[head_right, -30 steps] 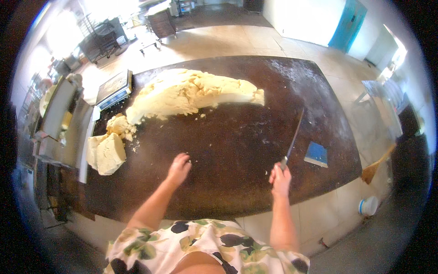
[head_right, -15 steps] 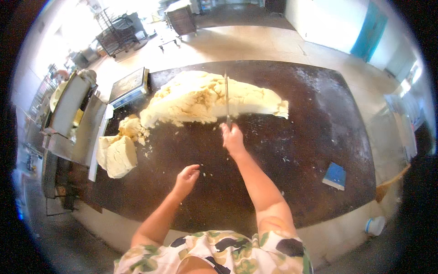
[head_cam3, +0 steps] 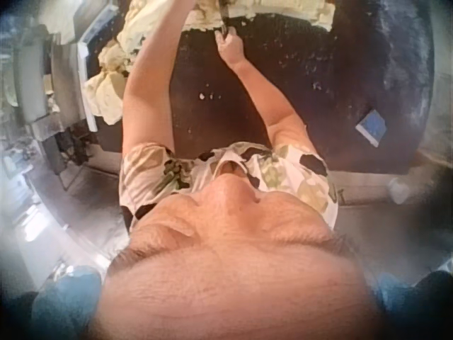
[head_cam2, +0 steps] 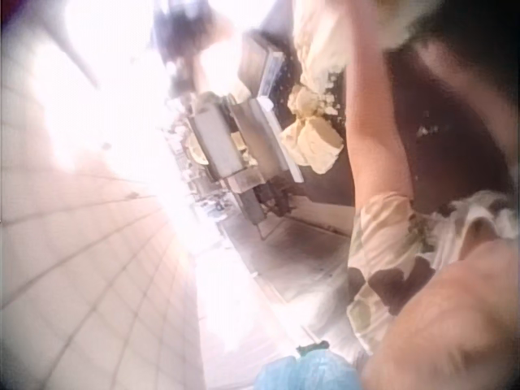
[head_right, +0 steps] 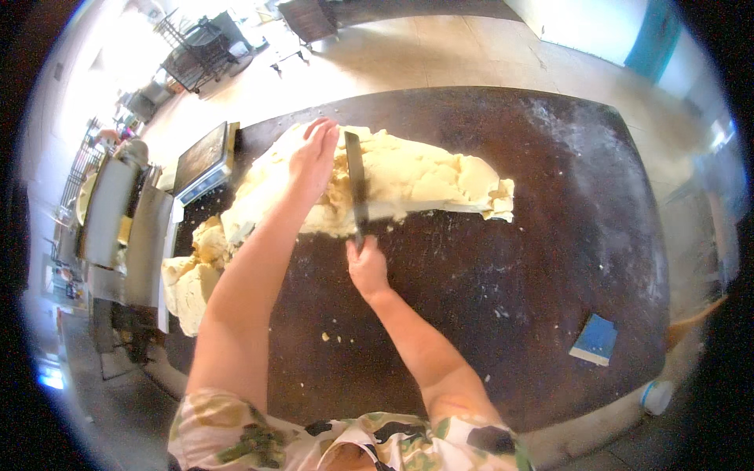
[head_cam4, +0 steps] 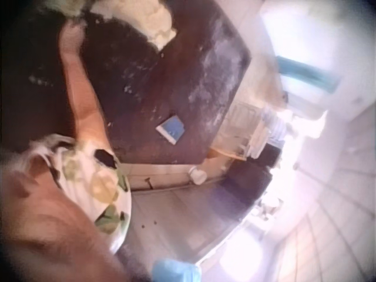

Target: The person transfers a grainy mixture into a metal tray, then kneads and cuts a large mass of dough on a wooden table using a bench scraper. They shape the dough into smaller portions and place them into a tray. Finally, they scoop more of the grainy mixture into a tray.

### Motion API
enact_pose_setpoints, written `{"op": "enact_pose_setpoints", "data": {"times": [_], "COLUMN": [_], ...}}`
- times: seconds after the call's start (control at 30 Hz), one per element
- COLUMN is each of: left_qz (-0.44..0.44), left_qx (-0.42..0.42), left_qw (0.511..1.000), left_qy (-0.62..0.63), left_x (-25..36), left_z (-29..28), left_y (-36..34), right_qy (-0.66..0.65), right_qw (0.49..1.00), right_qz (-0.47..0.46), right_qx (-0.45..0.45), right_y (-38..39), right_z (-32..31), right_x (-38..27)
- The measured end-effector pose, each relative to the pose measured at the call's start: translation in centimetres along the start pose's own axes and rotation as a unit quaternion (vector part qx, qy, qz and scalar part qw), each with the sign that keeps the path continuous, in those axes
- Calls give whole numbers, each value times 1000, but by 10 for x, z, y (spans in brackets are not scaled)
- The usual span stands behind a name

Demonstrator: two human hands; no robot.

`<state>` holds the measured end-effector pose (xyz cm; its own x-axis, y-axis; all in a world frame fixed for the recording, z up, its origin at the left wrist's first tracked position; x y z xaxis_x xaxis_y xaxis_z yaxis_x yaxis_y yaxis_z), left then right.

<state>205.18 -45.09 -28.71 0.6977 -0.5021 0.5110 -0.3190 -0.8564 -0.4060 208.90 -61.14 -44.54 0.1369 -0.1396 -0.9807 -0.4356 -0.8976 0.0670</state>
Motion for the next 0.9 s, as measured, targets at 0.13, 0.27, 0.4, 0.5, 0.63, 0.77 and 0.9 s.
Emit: {"op": "enact_pose_setpoints", "data": {"times": [0.13, 0.27, 0.4, 0.5, 0.63, 0.77, 0.9], "left_qz": [15, 72, 61, 54, 38, 5, -29], "left_qx": [-29, -54, -86, -96, -137, -203, -248], "left_qw": [993, 983, 981, 981, 973, 956, 936], "left_qy": [-117, -159, -163, -159, -180, -211, -247], "left_x": [5, -16, -40, -57, -60, -55, -65], "left_z": [51, 79, 95, 108, 139, 168, 186], "left_y": [-45, -69, -90, -97, -105, -116, -128], "right_qy": [39, 3, 5, -4, -70, -200, -246], "right_qw": [999, 999, 999, 999, 990, 960, 931], "right_qz": [-25, 31, 32, 33, 96, 167, 234], "right_qx": [20, -16, -18, -35, -72, -104, -131], "right_y": [-8, -26, -46, -57, -77, -89, -100], "right_z": [-1, 6, 13, 22, 28, 14, 6], "right_x": [2, 2, 3, 15, 40, 34, 21]}}
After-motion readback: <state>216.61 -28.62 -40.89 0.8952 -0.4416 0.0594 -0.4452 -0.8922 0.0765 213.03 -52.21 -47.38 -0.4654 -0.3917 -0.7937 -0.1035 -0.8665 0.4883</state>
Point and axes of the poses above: each hand's wrist, its own y-axis away from the middle knuckle, its own z-axis out of the palm, x = y × z, the point moved 1 cm from there along -y, towards the middle knuckle
